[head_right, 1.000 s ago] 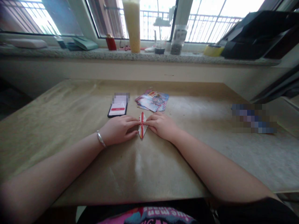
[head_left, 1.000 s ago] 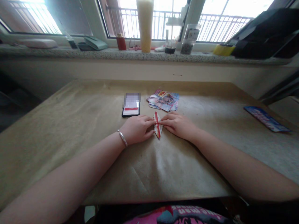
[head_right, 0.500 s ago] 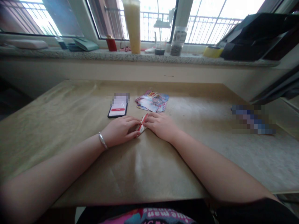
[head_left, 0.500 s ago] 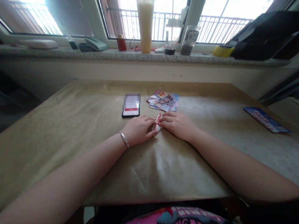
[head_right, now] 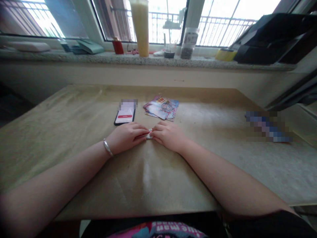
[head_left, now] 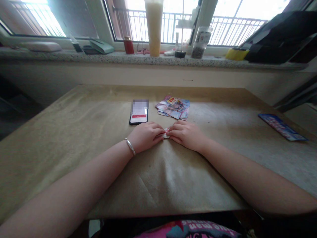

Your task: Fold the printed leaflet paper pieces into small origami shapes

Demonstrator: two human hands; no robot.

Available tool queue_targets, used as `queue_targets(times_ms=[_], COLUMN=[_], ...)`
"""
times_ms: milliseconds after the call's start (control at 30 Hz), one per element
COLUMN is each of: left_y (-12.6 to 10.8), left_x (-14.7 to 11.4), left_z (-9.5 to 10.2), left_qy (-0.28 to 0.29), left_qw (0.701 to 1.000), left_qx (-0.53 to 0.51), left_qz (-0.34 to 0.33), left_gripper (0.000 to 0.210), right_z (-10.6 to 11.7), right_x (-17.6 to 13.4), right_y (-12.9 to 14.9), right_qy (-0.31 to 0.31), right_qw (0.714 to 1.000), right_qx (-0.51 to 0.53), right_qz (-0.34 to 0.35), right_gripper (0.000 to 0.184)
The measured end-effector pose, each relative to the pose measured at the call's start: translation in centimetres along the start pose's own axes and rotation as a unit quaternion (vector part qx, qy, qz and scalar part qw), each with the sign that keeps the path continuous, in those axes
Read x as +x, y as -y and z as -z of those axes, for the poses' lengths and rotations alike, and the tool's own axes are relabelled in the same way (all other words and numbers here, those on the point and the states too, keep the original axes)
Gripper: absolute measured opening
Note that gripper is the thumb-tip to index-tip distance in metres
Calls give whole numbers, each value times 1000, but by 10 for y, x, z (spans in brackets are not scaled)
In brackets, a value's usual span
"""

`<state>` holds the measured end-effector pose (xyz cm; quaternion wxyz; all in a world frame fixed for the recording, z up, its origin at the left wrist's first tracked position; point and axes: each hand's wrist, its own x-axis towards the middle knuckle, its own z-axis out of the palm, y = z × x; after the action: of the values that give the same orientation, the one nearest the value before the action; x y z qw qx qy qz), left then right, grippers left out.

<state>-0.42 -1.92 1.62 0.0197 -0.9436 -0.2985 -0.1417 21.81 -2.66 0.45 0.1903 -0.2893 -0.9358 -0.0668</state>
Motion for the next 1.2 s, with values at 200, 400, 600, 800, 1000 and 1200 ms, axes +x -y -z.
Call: queue_targets(times_ms=[200,400,600,800,1000,1200], left_y=[7,7,-3,-7,-4,-2], left_x=[1,1,3,2,1,1], left_z=[-5,-5,3,3,4,2], left_qy=[-1,-31,12,41,38,14], left_qw=[999,998,993,996,999,999], left_qx=[-48,15,111,79,35,13], left_qz=[-10,-44,-39,0,-4,-26], left_gripper=[22,22,21,18,17,17], right_z=[1,1,3,0,-3,-1], right_x=[0,2,4,3,4,4], right_y=[1,5,10,11,10,10], right_qy=[14,14,36,30,16,10], right_qw=[999,999,996,996,994,993], right_qx=[-29,-45,-76,-55,12,15], right_qz=[-2,-13,-23,-63,-106,-120], right_gripper=[27,27,28,27,20,20])
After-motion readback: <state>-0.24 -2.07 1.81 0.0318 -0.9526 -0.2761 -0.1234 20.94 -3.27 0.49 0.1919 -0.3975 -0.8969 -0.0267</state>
